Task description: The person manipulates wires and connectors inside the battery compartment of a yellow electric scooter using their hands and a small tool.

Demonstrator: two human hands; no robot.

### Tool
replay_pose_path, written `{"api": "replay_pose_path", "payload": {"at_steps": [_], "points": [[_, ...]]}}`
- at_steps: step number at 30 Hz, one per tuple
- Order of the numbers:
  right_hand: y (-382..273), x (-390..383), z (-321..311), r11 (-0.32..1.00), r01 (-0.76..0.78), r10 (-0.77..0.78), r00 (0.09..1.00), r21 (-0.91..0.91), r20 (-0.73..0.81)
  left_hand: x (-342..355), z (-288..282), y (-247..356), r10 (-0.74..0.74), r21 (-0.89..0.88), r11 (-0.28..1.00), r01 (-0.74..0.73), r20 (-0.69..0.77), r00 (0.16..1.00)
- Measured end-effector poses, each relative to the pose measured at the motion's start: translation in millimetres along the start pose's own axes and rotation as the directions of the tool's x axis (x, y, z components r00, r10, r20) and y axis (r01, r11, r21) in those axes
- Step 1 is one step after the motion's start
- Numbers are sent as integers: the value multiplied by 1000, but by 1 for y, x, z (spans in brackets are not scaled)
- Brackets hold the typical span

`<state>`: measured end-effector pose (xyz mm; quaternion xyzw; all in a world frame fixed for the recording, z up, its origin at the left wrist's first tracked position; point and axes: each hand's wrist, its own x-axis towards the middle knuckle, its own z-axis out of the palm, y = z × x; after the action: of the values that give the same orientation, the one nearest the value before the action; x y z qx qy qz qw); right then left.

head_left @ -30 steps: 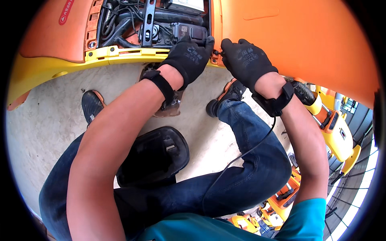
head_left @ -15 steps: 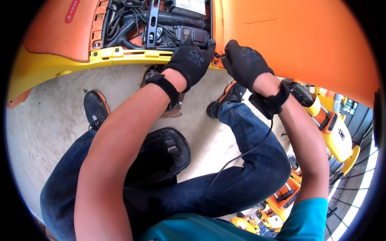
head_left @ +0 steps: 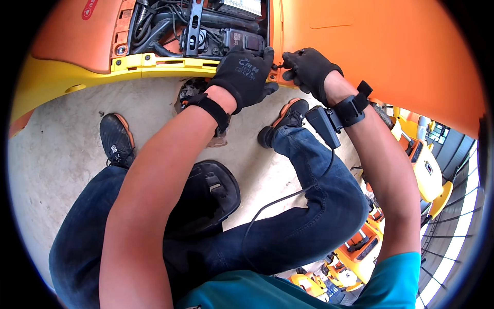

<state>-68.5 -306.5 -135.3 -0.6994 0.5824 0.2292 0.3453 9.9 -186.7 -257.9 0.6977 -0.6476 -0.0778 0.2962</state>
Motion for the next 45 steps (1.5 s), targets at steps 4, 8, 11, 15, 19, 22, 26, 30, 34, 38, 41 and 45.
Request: {"api": "replay_pose_path", "payload": {"at_steps": [4, 8, 11, 15, 19, 22, 26, 30, 34, 38, 41, 45], "points": [[-4, -4, 0, 996, -31, 30, 1000, 84, 5, 6, 4, 7, -162, -65, 985, 161, -8, 987], [0, -2, -7, 982, -70, 58, 996, 175, 73, 17, 2, 18, -325, -109, 939, 326, 24, 945], [-6, -7, -4, 991, -80, 69, 992, 107, 107, 9, 19, 9, -283, -103, 957, 270, -145, 948], [-6, -11, -5, 996, -74, 70, 994, 44, 80, 7, 14, 11, -225, -31, 974, 223, -160, 961], [5, -6, -6, 982, -72, 56, 994, 173, 94, 11, 15, 14, -129, -181, 980, 84, -255, 958], [1, -12, -2, 981, -54, 35, 994, 185, 107, 15, 21, 17, -131, -176, 980, 90, -237, 963], [-11, -26, -15, 918, 59, -122, 983, -392, -138, 17, 26, 20, -141, -189, 977, 97, -236, 962], [15, -33, -29, -1, 370, -852, 487, -929, 195, 16, 22, 19, -143, -162, 980, 113, -185, 972], [25, -23, -33, -87, 498, -797, 485, -863, 360, 17, 21, 18, -135, -192, 977, 97, -196, 971], [26, -21, -33, -91, 540, -800, 461, -837, 385, 17, 19, 20, -156, -238, 964, 121, -135, 978], [26, -15, -34, -143, 525, -797, 441, -839, 412, 18, 8, 12, -143, -211, 971, 110, -147, 979], [30, -13, -32, -29, 519, -765, 539, -854, 353, 30, -23, -32, -70, -90, 994, 54, -182, 981]]}}
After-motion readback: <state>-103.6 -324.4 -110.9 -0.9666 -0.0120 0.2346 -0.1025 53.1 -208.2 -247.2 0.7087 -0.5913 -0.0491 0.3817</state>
